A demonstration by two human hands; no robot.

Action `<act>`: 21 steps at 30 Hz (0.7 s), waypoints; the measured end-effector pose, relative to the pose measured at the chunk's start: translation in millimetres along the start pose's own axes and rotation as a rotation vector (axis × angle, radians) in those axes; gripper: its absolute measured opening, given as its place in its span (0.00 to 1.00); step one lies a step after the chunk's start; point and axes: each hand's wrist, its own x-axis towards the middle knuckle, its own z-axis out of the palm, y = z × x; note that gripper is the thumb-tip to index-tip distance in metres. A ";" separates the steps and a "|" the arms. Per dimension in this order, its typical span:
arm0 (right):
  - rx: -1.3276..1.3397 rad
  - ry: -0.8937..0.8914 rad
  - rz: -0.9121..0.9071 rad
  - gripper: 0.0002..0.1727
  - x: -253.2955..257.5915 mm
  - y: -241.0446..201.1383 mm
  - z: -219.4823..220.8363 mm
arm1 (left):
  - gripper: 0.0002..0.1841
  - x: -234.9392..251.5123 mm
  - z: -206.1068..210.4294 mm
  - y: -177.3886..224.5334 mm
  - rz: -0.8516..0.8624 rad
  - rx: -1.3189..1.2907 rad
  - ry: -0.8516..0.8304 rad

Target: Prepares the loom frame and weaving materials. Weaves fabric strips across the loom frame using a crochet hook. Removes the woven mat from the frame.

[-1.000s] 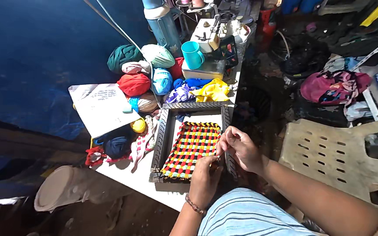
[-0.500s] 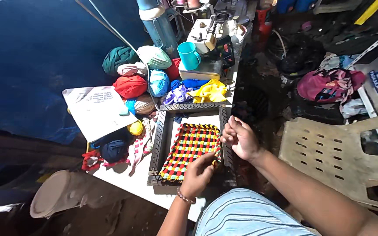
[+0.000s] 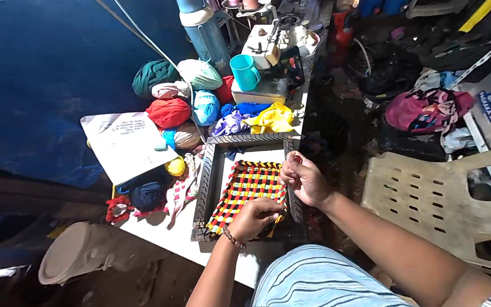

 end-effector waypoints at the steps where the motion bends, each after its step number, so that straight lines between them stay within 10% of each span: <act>1: 0.010 0.004 -0.007 0.11 0.9 0.9 -0.8 | 0.11 0.9 -1.2 0.5 0.014 0.024 -0.009; 21: 0.058 0.076 0.018 0.10 -0.6 2.9 2.1 | 0.07 -3.7 15.2 -18.3 0.412 0.394 0.238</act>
